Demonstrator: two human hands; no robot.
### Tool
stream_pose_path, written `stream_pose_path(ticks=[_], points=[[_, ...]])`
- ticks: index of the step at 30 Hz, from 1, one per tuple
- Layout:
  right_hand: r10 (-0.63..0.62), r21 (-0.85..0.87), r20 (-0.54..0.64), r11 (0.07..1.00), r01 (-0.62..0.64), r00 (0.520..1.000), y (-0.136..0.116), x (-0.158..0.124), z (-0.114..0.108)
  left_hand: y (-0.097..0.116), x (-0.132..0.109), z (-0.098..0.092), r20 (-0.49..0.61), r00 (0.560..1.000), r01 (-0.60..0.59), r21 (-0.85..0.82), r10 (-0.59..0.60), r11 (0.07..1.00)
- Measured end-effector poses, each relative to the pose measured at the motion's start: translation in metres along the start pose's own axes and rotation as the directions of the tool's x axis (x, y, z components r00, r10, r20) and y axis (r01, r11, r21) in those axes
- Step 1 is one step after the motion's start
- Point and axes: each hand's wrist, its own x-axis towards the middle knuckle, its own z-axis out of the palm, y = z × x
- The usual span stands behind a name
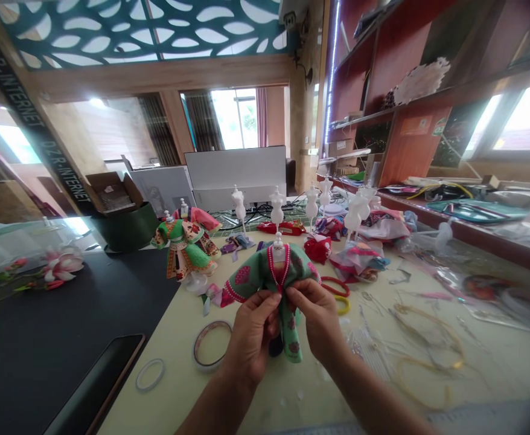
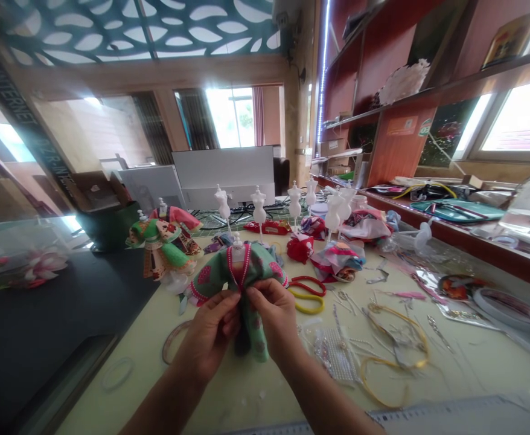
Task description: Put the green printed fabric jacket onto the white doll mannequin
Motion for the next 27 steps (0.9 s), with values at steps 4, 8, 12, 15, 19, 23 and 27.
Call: stream_pose_path(ticks=[4, 8, 12, 15, 19, 23, 27], points=[[0.003, 0.008, 0.002, 1.000, -0.003, 1.000, -0.0009, -0.0002, 0.0000, -0.0001, 0.0011, 0.0011, -0.010, 1.000, -0.010, 0.012, 0.010, 1.000], [0.002, 0.017, 0.006, 1.000, -0.002, 1.000, -0.0025, -0.0001, 0.0001, -0.0006, 0.0020, 0.0019, -0.012, 1.000, -0.015, 0.021, 0.016, 1.000], [0.005, 0.022, 0.007, 1.000, -0.005, 1.000, -0.0030, -0.0001, 0.0008, -0.0014, 0.0029, 0.0018, -0.015, 1.000, -0.018, 0.030, 0.018, 0.999], [0.008, 0.017, 0.001, 1.000, -0.008, 1.000, -0.0034, -0.0005, 0.0010, -0.0014, 0.0028, 0.0021, -0.018, 1.000, -0.023, 0.040, 0.024, 0.999], [0.016, 0.021, 0.002, 1.000, -0.016, 1.000, -0.0042, -0.0009, 0.0007, -0.0005, 0.0020, 0.0037, -0.030, 0.999, -0.028, 0.061, 0.030, 0.998], [0.007, 0.019, 0.005, 1.000, -0.007, 1.000, -0.0041, -0.0006, 0.0006, 0.0004, 0.0010, 0.0059, -0.053, 0.997, -0.043, 0.092, 0.048, 0.995], [0.007, 0.016, 0.011, 1.000, -0.007, 1.000, -0.0047, -0.0011, 0.0007, 0.0010, -0.0002, 0.0075, -0.076, 0.995, -0.057, 0.124, 0.067, 0.991]])
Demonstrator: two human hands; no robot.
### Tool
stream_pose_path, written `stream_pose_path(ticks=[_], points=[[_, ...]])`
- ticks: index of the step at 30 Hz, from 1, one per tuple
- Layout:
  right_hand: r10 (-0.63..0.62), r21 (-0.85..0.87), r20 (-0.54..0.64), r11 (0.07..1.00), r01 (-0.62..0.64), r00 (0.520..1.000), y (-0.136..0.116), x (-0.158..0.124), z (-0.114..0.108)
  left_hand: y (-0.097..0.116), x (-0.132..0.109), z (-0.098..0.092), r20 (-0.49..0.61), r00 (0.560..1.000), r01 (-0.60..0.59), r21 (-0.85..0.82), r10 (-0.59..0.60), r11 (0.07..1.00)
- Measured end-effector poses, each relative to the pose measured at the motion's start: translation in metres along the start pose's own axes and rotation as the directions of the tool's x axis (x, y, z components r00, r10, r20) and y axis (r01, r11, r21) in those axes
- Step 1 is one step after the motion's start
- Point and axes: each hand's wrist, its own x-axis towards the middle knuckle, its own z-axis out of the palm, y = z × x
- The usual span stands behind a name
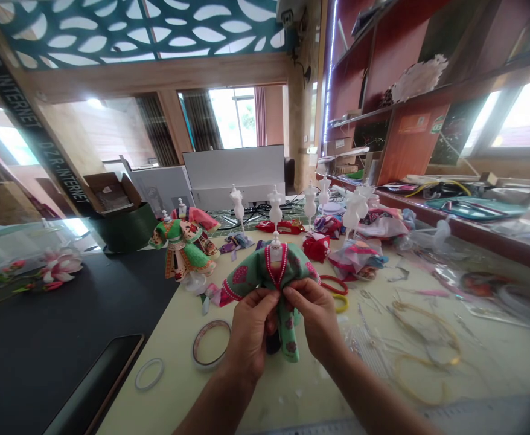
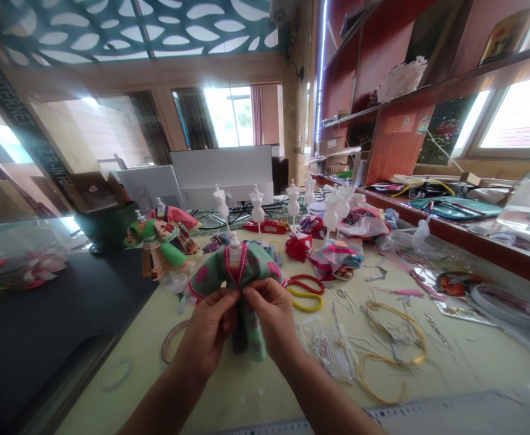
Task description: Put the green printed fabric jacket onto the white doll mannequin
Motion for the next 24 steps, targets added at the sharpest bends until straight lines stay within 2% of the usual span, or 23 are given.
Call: stream_pose_path(ticks=[18, 21, 24], points=[[-0.001, -0.049, -0.032, 0.999, 0.000, 0.999, -0.001, -0.002, -0.003, -0.008, 0.002, -0.008, -0.095, 0.988, -0.111, 0.140, 0.125, 0.984], [0.016, -0.089, -0.042, 0.996, -0.020, 0.999, 0.000, -0.001, -0.002, -0.001, -0.001, -0.010, -0.124, 0.953, -0.239, 0.250, 0.275, 0.938], [0.046, -0.153, -0.022, 0.987, -0.048, 0.999, -0.001, -0.001, -0.003, 0.011, -0.003, -0.014, -0.107, 0.859, -0.416, 0.421, 0.500, 0.806]])
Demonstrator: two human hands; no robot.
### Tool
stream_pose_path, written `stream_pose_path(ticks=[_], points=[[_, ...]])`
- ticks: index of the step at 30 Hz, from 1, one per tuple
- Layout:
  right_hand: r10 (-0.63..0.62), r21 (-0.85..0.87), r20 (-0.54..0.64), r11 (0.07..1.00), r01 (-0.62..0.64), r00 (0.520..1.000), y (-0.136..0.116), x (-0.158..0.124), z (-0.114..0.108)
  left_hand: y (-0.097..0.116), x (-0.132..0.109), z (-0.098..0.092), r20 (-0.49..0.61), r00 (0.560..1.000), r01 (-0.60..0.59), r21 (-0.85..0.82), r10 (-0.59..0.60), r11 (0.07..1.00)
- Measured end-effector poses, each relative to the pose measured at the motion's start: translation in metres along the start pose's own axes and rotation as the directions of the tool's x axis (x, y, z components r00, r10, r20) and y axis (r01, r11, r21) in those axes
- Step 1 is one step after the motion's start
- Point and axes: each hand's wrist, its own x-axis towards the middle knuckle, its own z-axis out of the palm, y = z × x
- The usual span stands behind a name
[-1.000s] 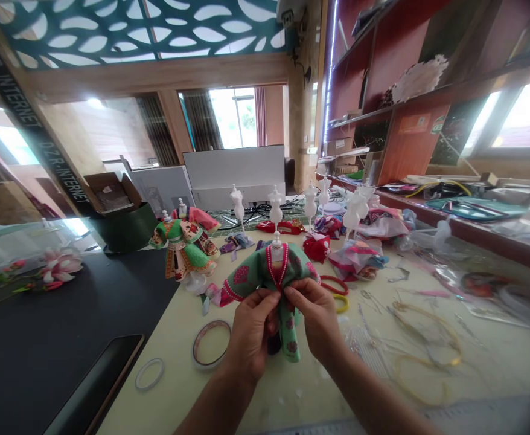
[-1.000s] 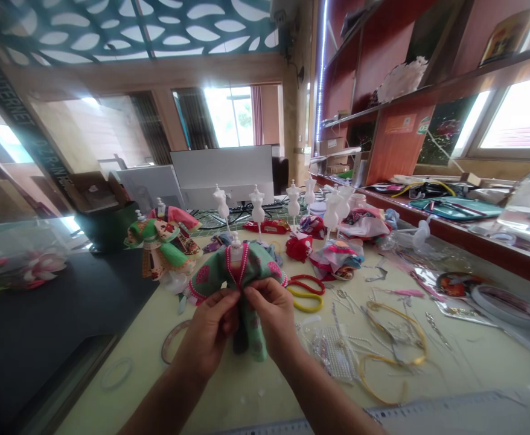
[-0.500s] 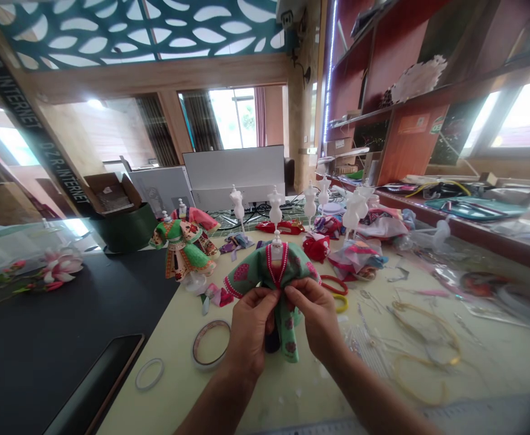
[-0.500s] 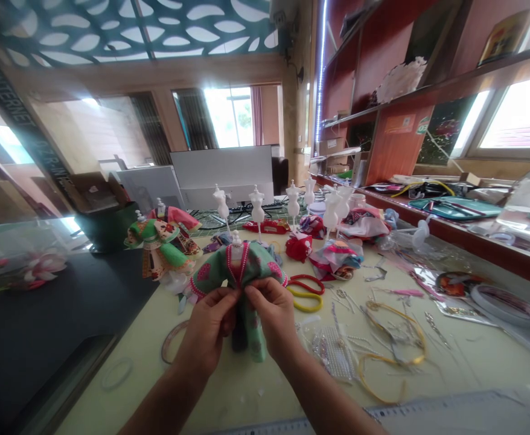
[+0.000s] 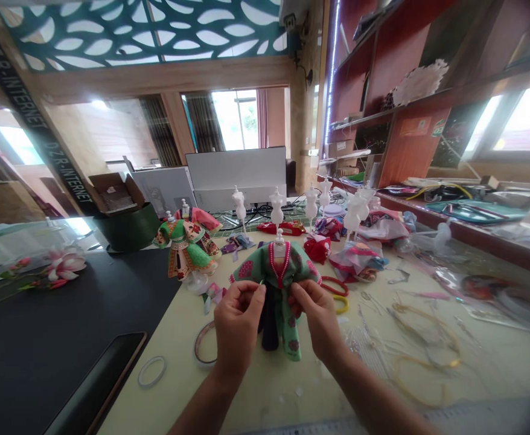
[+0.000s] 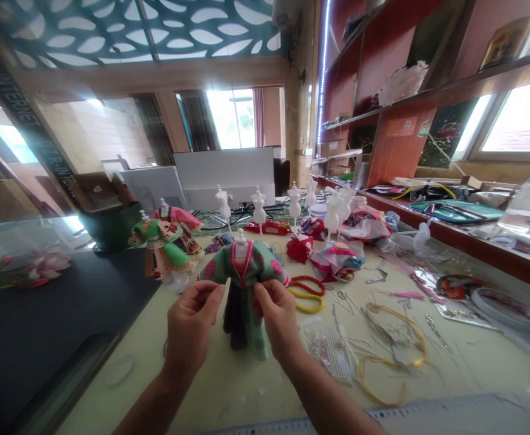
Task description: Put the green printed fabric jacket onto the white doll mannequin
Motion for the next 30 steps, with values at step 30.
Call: stream_pose_path(ticks=[30], points=[[-0.455, -0.606, 0.117, 0.671, 0.427, 0.883, -0.044, 0.049, -0.078, 0.047, 0.072, 0.010, 0.583, 0.768, -0.474, 0.238, 0.265, 0.848]])
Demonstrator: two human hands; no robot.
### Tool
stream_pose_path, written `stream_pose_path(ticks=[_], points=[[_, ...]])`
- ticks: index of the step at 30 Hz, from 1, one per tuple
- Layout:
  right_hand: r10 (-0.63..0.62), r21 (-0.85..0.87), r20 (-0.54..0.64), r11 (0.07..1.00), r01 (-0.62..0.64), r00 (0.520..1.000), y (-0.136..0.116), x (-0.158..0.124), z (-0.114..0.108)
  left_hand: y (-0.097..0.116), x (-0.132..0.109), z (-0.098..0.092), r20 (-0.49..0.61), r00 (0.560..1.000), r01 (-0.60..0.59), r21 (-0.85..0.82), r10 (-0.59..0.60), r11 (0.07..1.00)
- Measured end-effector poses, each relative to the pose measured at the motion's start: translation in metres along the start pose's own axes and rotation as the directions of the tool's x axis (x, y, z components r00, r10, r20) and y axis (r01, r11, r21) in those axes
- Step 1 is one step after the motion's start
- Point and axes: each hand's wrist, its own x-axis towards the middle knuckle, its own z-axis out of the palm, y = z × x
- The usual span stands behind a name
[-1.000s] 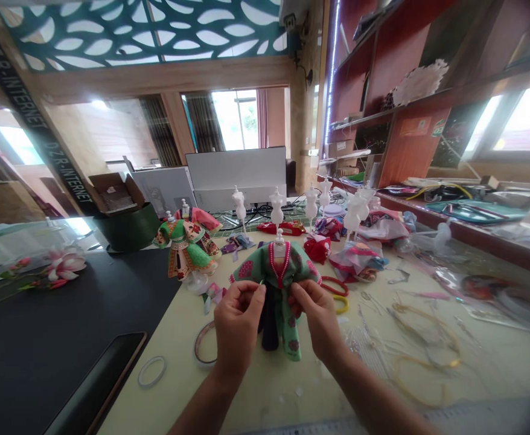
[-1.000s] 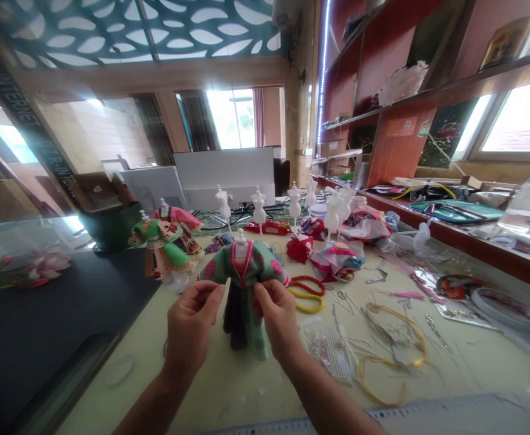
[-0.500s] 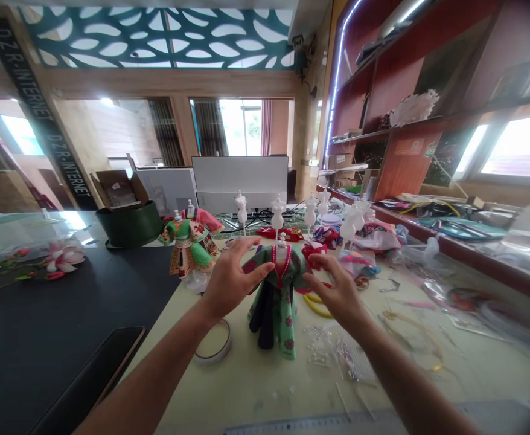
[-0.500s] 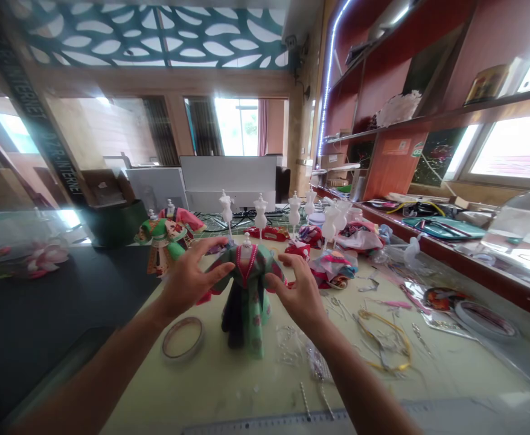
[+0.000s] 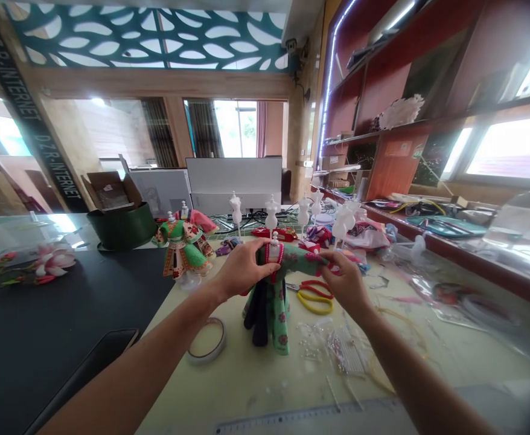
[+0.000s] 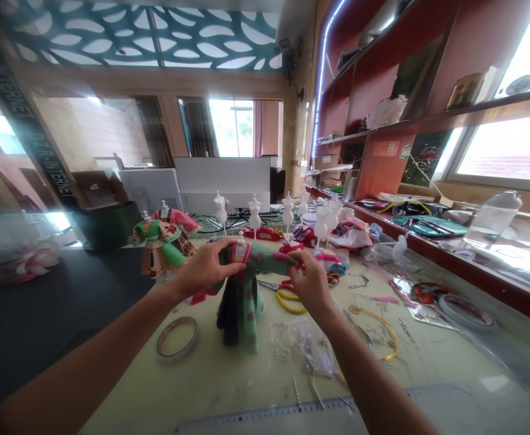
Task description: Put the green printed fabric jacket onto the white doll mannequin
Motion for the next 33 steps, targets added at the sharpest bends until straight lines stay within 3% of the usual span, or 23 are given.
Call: stream_pose_path(ticks=[5, 10, 18, 20, 22, 23, 25, 29, 33], points=[[0.044, 0.078, -0.038, 0.996, -0.041, 0.998, 0.004, 0.005, -0.006, 0.001, 0.000, 0.000, 0.000, 1.000, -0.025, 0.075, 0.025, 0.997], [0.230, 0.241, 0.049, 0.942, -0.235, 0.972, 0.008, -0.004, -0.002, -0.001, -0.001, 0.001, 0.008, 1.000, -0.026, 0.182, 0.025, 0.983], [0.515, 0.440, 0.293, 0.676, -0.592, 0.806, 0.016, -0.028, 0.009, -0.001, -0.005, -0.010, 0.075, 0.997, 0.018, 0.111, -0.026, 0.994], [0.556, 0.453, 0.326, 0.618, -0.642, 0.765, 0.018, -0.030, 0.013, -0.007, -0.013, -0.016, -0.020, 0.996, 0.091, 0.017, -0.091, 0.996], [0.579, 0.470, 0.373, 0.556, -0.686, 0.725, 0.021, -0.029, 0.016, -0.018, -0.026, -0.020, -0.222, 0.944, 0.214, -0.156, -0.245, 0.964], [0.583, 0.480, 0.402, 0.523, -0.705, 0.706, 0.021, -0.029, 0.018, -0.025, -0.034, -0.022, -0.325, 0.862, 0.292, -0.311, -0.390, 0.904], [0.572, 0.507, 0.458, 0.461, -0.728, 0.680, 0.022, -0.027, 0.021, -0.038, -0.051, -0.022, -0.371, 0.782, 0.349, -0.406, -0.501, 0.845], [0.524, 0.569, 0.521, 0.375, -0.732, 0.674, 0.020, -0.023, 0.025, -0.052, -0.073, -0.014, -0.211, 0.718, 0.452, -0.583, -0.663, 0.675], [0.488, 0.639, 0.526, 0.314, -0.702, 0.697, 0.018, -0.022, 0.027, -0.051, -0.070, -0.004, -0.055, 0.706, 0.439, -0.748, -0.706, 0.498]])
